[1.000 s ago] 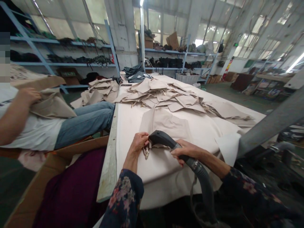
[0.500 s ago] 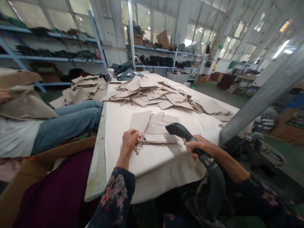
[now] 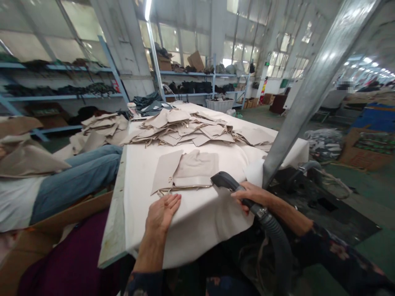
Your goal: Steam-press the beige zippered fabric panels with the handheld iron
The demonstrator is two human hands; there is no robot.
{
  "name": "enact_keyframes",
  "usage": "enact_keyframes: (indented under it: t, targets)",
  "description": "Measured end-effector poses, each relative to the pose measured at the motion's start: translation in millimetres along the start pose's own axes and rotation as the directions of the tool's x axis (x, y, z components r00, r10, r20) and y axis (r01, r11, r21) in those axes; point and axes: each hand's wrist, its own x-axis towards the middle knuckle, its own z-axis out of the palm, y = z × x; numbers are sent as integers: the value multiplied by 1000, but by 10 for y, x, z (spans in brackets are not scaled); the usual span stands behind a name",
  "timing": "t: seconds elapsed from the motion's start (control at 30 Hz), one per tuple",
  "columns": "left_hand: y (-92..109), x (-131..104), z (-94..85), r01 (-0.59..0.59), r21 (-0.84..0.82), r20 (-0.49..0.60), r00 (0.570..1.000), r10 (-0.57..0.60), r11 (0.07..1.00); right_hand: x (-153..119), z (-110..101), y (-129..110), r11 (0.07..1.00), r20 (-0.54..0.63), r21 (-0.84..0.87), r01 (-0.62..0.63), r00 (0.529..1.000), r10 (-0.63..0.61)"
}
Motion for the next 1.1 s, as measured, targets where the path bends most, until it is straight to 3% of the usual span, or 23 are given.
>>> enact_keyframes:
  t: [0.23,0.63,0.87,1.1]
  targets:
    - [67,302,226,118,-63,2,993,-118,991,92,37,143,998,68,46,52,996,-55]
    - [150,632,765,12,-164,-99,995,-29,986,18,10,222,995,133,77,57,989,-67]
    - [45,764,740,-94,-175,-90,993,79,980,-38,27,196,997,153,65,47,987,-57]
    - [143,749,599,-131,-172,-36,991,127,976,-65,109,247,996,123,75,55,990,-64]
